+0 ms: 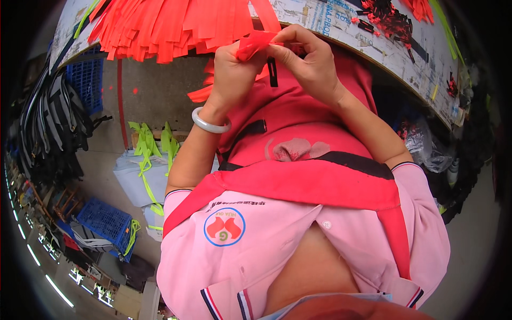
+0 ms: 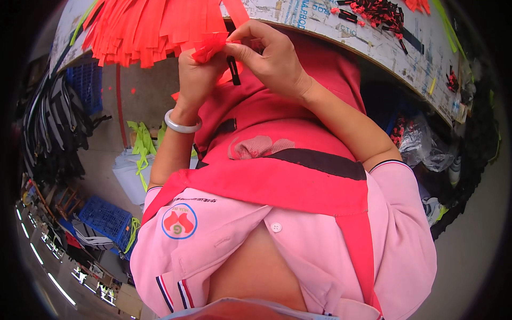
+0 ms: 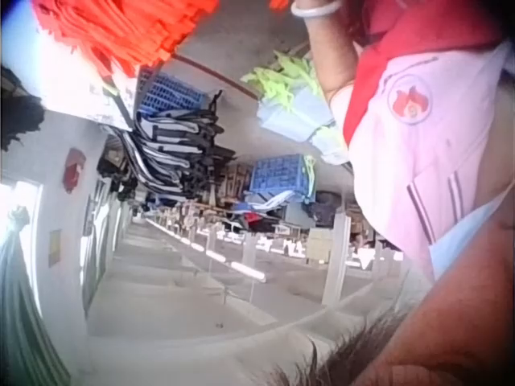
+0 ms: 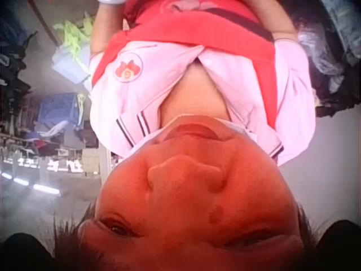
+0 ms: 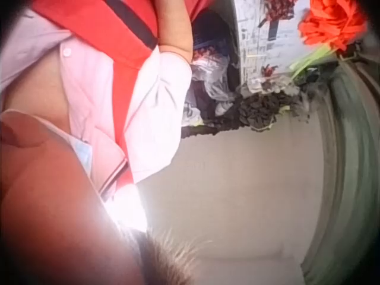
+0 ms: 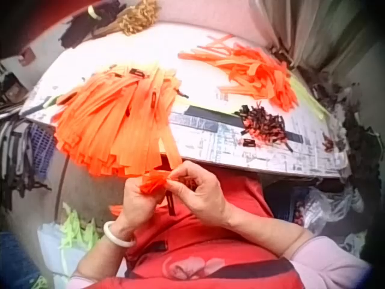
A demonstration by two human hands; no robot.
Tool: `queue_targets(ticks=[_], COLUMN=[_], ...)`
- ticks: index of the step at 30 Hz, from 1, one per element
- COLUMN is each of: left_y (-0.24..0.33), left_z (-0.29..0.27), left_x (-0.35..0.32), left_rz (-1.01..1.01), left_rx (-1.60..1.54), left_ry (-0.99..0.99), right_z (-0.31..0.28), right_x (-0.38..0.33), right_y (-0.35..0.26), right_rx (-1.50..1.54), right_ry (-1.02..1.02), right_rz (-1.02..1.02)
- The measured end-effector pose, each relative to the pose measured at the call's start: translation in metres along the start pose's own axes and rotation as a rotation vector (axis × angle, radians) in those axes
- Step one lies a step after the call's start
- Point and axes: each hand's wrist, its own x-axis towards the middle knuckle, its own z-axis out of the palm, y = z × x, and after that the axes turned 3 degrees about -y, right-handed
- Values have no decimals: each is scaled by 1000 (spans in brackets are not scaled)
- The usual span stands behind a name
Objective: Threading red fabric straps through small black plastic buckles.
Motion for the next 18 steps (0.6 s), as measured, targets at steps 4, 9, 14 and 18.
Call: queue_targets(ticks=[4, 9, 14, 18], left_y=[15, 23, 33, 39], left_z=[-7, -24, 1, -1], left_x=[6, 5, 3, 3], left_rz=[-25, -67, 231, 282], left_rx=[-35, -61, -36, 56], left_ry=[-81, -125, -73, -71], right_z=[-2, -3, 12, 18], right_x=[-1, 0, -5, -9], right_y=[-1, -3, 12, 18], right_rx=[-31, -77, -113, -124], right_ry=[5, -79, -143, -328], right_rz=[6, 20, 18, 148])
